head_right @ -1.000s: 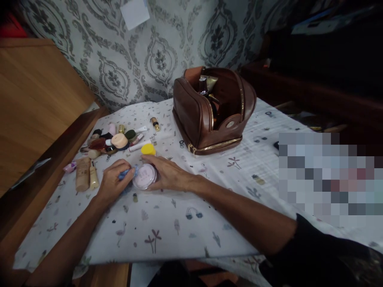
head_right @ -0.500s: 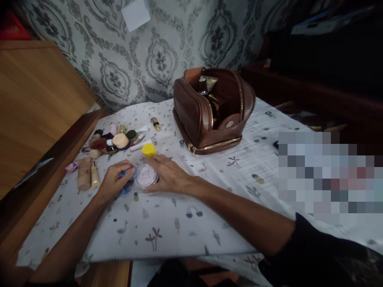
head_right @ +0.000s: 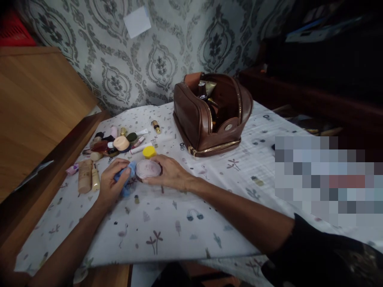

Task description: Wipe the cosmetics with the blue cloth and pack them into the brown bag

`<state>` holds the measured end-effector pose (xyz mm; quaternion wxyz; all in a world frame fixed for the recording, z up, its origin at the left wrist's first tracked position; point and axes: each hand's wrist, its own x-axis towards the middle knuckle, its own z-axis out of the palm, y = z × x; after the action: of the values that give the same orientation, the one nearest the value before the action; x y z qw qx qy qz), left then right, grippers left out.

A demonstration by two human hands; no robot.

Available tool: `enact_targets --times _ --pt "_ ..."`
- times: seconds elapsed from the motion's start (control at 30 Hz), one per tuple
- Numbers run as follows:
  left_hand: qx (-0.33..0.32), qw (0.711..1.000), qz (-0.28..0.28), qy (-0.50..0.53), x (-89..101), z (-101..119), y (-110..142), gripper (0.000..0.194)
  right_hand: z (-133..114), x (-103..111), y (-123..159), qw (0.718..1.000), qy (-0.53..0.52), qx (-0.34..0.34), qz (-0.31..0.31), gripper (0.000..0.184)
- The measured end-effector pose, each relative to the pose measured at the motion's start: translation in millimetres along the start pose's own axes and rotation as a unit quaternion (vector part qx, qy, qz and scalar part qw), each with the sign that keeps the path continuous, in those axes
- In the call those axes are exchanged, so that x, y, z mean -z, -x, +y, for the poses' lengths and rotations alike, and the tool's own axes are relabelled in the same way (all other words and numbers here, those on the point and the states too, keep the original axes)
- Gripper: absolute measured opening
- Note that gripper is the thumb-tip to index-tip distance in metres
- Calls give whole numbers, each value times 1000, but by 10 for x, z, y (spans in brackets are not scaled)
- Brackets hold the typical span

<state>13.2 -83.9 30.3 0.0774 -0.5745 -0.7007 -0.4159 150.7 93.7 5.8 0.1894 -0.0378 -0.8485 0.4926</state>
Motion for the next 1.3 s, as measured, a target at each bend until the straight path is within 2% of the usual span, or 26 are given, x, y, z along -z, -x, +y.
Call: enact_targets --times 0.1,0.2,0.33,0.5,0.6,0.7,0.77,0.87,0.93,1.1,1.23,1.3 --pt "-43 998 20 -31 -11 55 22 12 19 -10 3 998 -56 -11 -12 66" --pt "-55 998 21 -33 -23 89 28 12 55 -24 8 997 -79 11 -18 73" --pt "-29 999 23 -8 -36 76 9 14 101 -33 16 991 -117 51 -48 72" --pt "24 998 -26 46 -36 50 -21 27 79 -38 31 990 -83 81 -83 70" --pt "35 997 -29 59 -34 66 -24 27 33 -29 32 990 -87 68 -84 69" --pt "18 997 -39 57 -39 77 -5 25 -12 -11 27 991 -103 31 -76 68" --pt "-3 996 -69 51 -58 68 21 38 -28 -2 26 988 -139 4 -73 65" --pt "-8 994 -104 21 -124 34 73 83 -32 -4 30 982 -177 -30 -62 61" --pt "5 994 -106 2 -178 14 104 95 -29 -10 34 984 -164 -38 -53 60" --pt "25 995 -86 37 -233 14 116 81 -26 3 31 988 -136 -14 -65 73" --pt "48 993 -76 71 -204 24 86 73 -12 34 15 992 -105 28 -63 69" --pt "39 994 -72 68 -199 16 78 70 -6 42 11 994 -88 25 -52 67"
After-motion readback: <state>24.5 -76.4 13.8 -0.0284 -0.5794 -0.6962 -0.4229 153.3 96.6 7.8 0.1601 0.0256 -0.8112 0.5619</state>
